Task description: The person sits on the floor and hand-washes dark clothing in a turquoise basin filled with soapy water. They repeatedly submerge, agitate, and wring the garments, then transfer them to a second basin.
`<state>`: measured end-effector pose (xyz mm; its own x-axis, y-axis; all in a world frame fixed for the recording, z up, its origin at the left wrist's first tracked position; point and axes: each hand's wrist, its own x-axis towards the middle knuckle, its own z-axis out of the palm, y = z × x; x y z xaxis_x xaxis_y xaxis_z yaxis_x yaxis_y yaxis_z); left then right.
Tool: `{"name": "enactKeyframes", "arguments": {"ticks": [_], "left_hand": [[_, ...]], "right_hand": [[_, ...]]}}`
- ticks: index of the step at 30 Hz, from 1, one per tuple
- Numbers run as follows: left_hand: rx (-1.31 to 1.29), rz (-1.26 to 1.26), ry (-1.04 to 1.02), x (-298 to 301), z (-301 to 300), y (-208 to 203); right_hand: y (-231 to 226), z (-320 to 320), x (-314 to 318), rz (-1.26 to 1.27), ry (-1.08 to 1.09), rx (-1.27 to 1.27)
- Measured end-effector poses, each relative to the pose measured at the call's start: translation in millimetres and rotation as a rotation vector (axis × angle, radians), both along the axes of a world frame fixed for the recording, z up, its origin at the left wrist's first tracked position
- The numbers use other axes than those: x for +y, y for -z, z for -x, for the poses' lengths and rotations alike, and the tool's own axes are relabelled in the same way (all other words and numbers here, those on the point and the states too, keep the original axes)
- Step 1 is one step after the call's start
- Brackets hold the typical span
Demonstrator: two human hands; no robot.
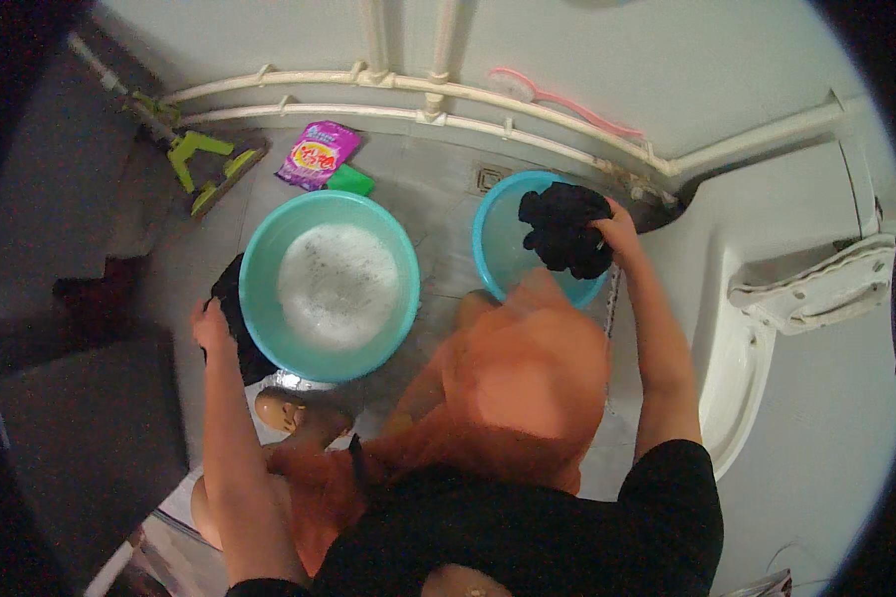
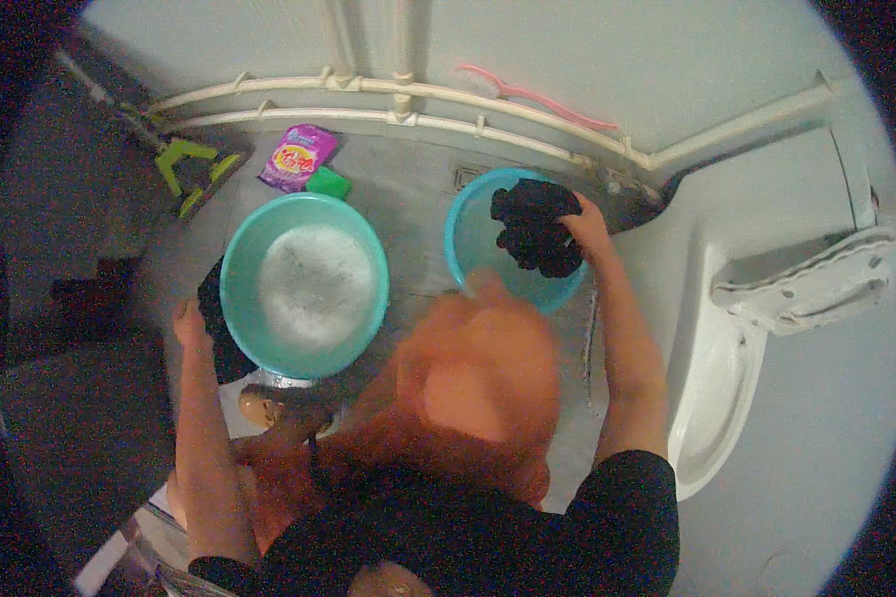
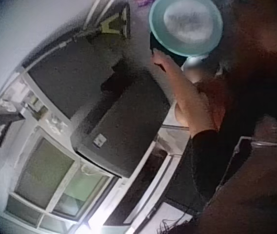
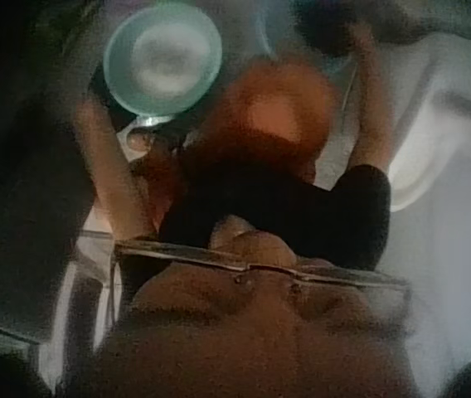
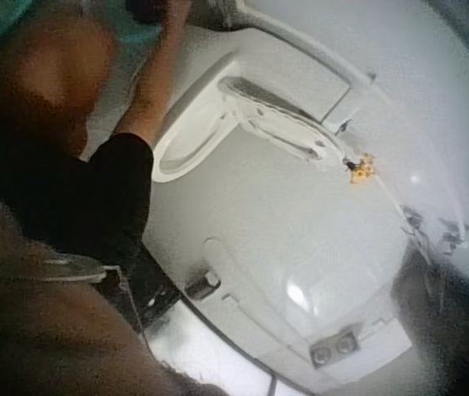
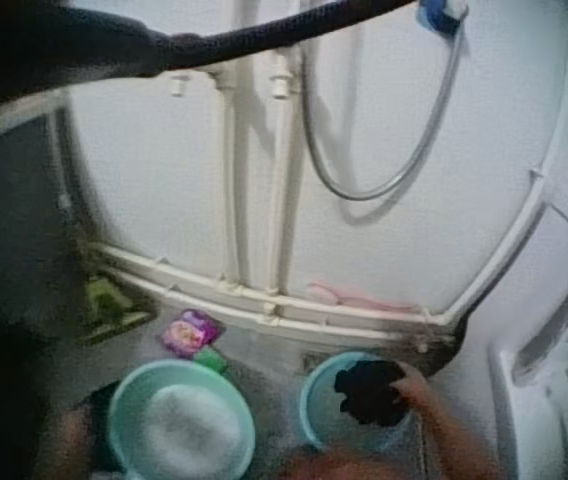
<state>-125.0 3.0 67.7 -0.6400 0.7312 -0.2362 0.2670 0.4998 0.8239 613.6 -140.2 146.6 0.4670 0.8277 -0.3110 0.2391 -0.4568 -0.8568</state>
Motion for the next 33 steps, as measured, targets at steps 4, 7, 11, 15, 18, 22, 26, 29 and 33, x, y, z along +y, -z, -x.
{"name": "enactKeyframes", "arguments": {"ticks": [4, 7, 11, 15, 18, 22, 26, 29, 33], "left_hand": [[0.015, -0.088, -0.086, 2, 12, -3], [0.341, -0.079, 0.002, 6, -14, 4], [0.411, -0.168, 0.056, 2, -36, -9], [0.336, -0.239, 0.065, -4, -43, 3], [0.244, -0.183, 0.098, -12, -56, 11], [-0.017, 0.032, 0.215, -17, -86, 10], [0.009, 0.304, 0.165, -32, -84, 80], [-0.045, 0.441, 0.057, -56, -84, 131], [-0.099, 0.366, 0.119, -64, -112, 140]], "right_hand": [[-62, 48, 42, 0.026, -0.267, -0.169], [-118, 98, 67, 0.082, -0.455, -0.154], [-160, 198, 113, 0.031, -0.731, -0.101], [-127, 291, 159, 0.055, -0.984, -0.092], [-68, 356, 174, 0.194, -1.136, -0.180], [27, 402, 168, 0.107, -1.257, -0.217], [79, 421, 182, 0.055, -1.302, -0.461], [108, 434, 183, -0.048, -1.188, -0.696], [168, 454, 148, -0.045, -1.089, -0.895]]}}
